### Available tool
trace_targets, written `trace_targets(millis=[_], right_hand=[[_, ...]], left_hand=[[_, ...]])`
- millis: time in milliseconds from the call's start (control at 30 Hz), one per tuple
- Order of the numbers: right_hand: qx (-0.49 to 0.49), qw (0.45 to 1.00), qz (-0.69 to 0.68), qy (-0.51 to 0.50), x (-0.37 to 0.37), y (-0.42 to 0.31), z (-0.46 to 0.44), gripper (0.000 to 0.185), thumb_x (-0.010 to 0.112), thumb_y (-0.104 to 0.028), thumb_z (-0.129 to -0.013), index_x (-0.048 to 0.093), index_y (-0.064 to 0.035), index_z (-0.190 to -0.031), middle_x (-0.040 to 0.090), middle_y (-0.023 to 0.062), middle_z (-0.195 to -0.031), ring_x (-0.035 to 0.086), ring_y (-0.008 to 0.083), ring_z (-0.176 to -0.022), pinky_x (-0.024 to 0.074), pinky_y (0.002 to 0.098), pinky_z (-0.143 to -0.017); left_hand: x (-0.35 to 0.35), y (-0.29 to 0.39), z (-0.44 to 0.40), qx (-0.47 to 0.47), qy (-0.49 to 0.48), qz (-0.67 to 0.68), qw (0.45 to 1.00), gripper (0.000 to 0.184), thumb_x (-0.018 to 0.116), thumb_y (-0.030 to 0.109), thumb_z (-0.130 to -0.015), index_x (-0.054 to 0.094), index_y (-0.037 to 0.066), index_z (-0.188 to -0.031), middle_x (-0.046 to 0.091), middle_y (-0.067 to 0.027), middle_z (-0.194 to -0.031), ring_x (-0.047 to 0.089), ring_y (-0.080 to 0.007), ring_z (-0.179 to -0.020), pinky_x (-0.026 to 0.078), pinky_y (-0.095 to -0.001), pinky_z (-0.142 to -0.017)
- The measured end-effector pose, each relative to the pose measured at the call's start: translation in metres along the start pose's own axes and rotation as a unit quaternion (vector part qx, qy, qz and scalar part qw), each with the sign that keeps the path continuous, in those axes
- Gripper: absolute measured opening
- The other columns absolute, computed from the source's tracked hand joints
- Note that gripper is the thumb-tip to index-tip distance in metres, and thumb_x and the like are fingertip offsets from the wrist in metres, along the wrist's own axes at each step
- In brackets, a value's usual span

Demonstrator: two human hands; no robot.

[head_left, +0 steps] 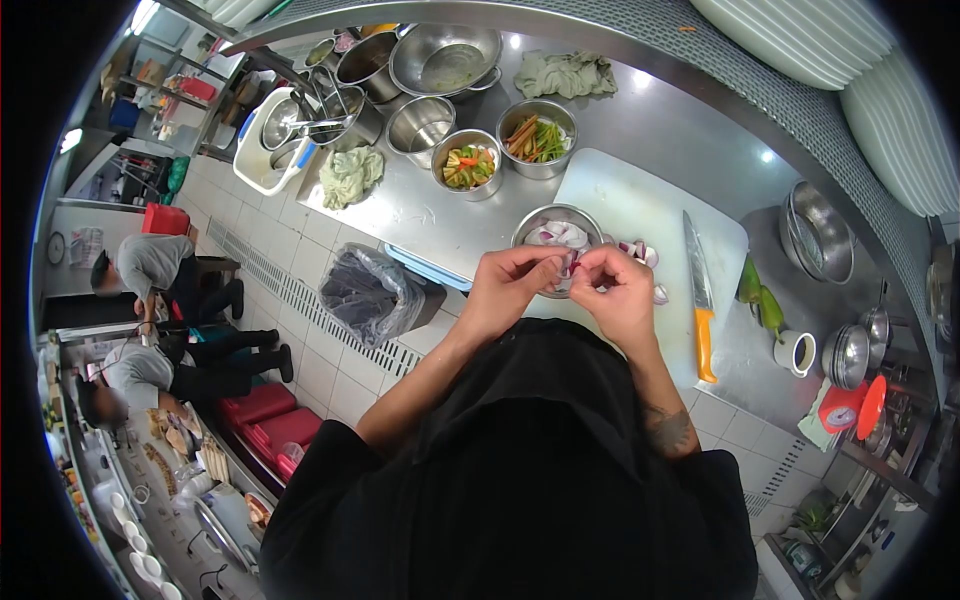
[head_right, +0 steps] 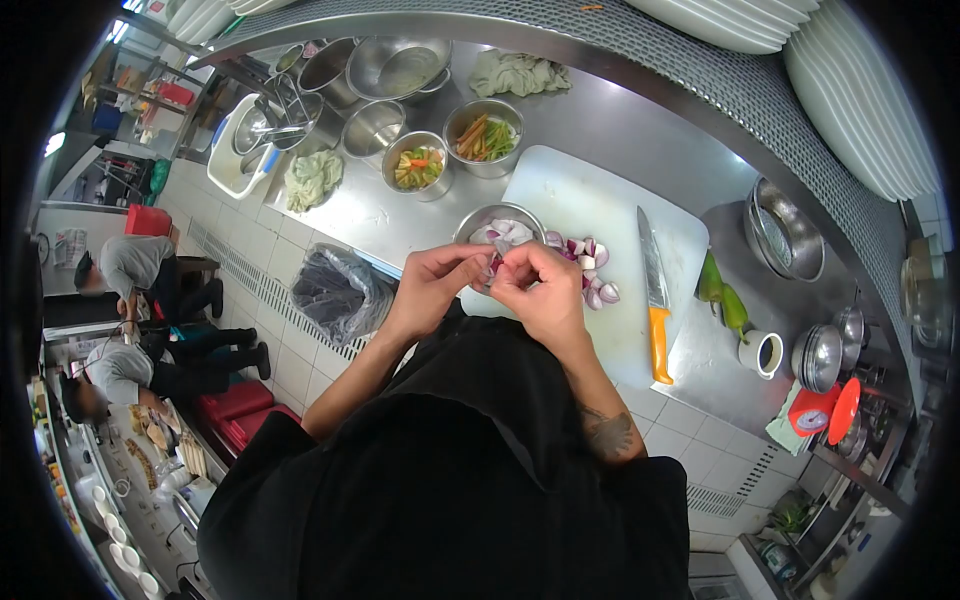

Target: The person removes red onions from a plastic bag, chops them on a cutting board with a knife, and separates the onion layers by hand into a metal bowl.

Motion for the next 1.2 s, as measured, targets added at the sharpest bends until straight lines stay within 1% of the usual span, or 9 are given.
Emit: trace_targets(millis=[67,133,233,367,533,767,933,1167,1200], right_hand=[[0.018,1.000,-0.021,-0.012,0.001,0.006,0.001,0.011,0.074,0.002,-0.078,0.063,-0.0005,-0.082,0.063,-0.0001,-0.071,0.058,0.0044,-0.063,0.0489,0.0221,-0.058],[0.038,0.998,-0.042,-0.022,0.003,0.011,0.002,0.011,0.073,0.002,-0.079,0.063,-0.0007,-0.082,0.063,-0.0014,-0.070,0.058,0.0029,-0.064,0.0480,0.0210,-0.059],[0.035,0.997,-0.067,-0.027,0.007,0.013,0.002,0.010,0.073,0.001,-0.080,0.063,-0.0010,-0.082,0.062,-0.0020,-0.070,0.057,0.0029,-0.063,0.0475,0.0210,-0.059],[0.026,0.998,-0.052,-0.002,0.002,0.011,0.003,0.010,0.072,0.001,-0.080,0.062,-0.0008,-0.081,0.060,-0.0023,-0.069,0.054,0.0026,-0.062,0.0462,0.0214,-0.059],[0.017,0.999,-0.045,0.014,-0.001,0.016,0.006,0.010,0.071,0.002,-0.081,0.061,-0.0009,-0.082,0.059,-0.0033,-0.069,0.052,0.0022,-0.063,0.0448,0.0212,-0.058],[0.077,0.982,-0.171,0.031,-0.006,0.023,0.007,0.006,0.065,0.005,-0.085,0.062,0.0001,-0.087,0.059,-0.0024,-0.071,0.053,0.0022,-0.061,0.0440,0.0194,-0.056],[0.098,0.971,-0.217,0.040,-0.014,0.032,0.006,0.005,0.062,0.006,-0.086,0.062,0.0009,-0.088,0.060,-0.0012,-0.070,0.055,0.0029,-0.059,0.0446,0.0194,-0.055],[0.098,0.977,-0.182,0.054,-0.032,0.038,-0.001,0.006,0.059,0.005,-0.087,0.061,0.0003,-0.089,0.062,0.0016,-0.072,0.057,0.0055,-0.061,0.0470,0.0217,-0.057],[0.106,0.974,-0.190,0.058,-0.033,0.040,-0.001,0.006,0.058,0.005,-0.088,0.061,0.0001,-0.089,0.063,0.0023,-0.073,0.057,0.0061,-0.062,0.0473,0.0221,-0.058]], left_hand=[[0.004,0.002,0.002,-0.007,-0.018,-0.007,1.000,0.025,0.066,0.004,-0.096,0.068,-0.005,-0.118,0.071,-0.0073,-0.094,0.063,-0.0120,-0.084,0.053,-0.0269,-0.077],[0.011,0.005,0.005,-0.011,-0.034,0.029,0.999,0.027,0.065,0.005,-0.097,0.067,-0.005,-0.122,0.072,-0.0101,-0.104,0.066,-0.0137,-0.095,0.054,-0.0273,-0.086],[0.010,0.002,0.003,-0.003,-0.045,0.004,0.999,0.026,0.064,0.005,-0.098,0.067,-0.006,-0.121,0.071,-0.0121,-0.113,0.066,-0.0146,-0.102,0.054,-0.0286,-0.092],[0.011,-0.002,0.001,-0.013,-0.043,0.043,0.998,0.025,0.064,0.003,-0.097,0.067,-0.006,-0.119,0.071,-0.0124,-0.113,0.066,-0.0142,-0.101,0.054,-0.0293,-0.093],[0.011,0.005,-0.001,0.035,-0.010,0.057,0.998,0.017,0.064,0.003,-0.097,0.070,-0.005,-0.111,0.072,-0.0116,-0.108,0.068,-0.0134,-0.096,0.057,-0.0280,-0.087],[0.006,0.001,-0.001,-0.001,0.006,0.047,0.999,0.015,0.063,0.006,-0.098,0.067,-0.005,-0.107,0.072,-0.0125,-0.104,0.070,-0.0175,-0.090,0.058,-0.0308,-0.085],[-0.006,0.005,-0.001,0.015,0.047,-0.012,0.999,0.010,0.063,0.004,-0.097,0.066,-0.005,-0.099,0.070,-0.0091,-0.093,0.067,-0.0142,-0.079,0.054,-0.0276,-0.071],[-0.019,-0.004,-0.008,-0.020,0.004,0.027,0.999,0.008,0.065,0.004,-0.094,0.065,-0.004,-0.096,0.070,-0.0089,-0.088,0.063,-0.0110,-0.074,0.049,-0.0253,-0.065],[-0.018,-0.003,-0.010,-0.039,-0.017,-0.033,0.999,0.011,0.066,0.007,-0.095,0.066,-0.004,-0.098,0.071,-0.0090,-0.089,0.064,-0.0113,-0.076,0.050,-0.0255,-0.066]])
Point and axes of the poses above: each hand's wrist, its own z-axis away from the middle knuckle, its own x-axis out of the palm, y = z × x, the point moved 10 cm from there along -z, towards the middle knuckle
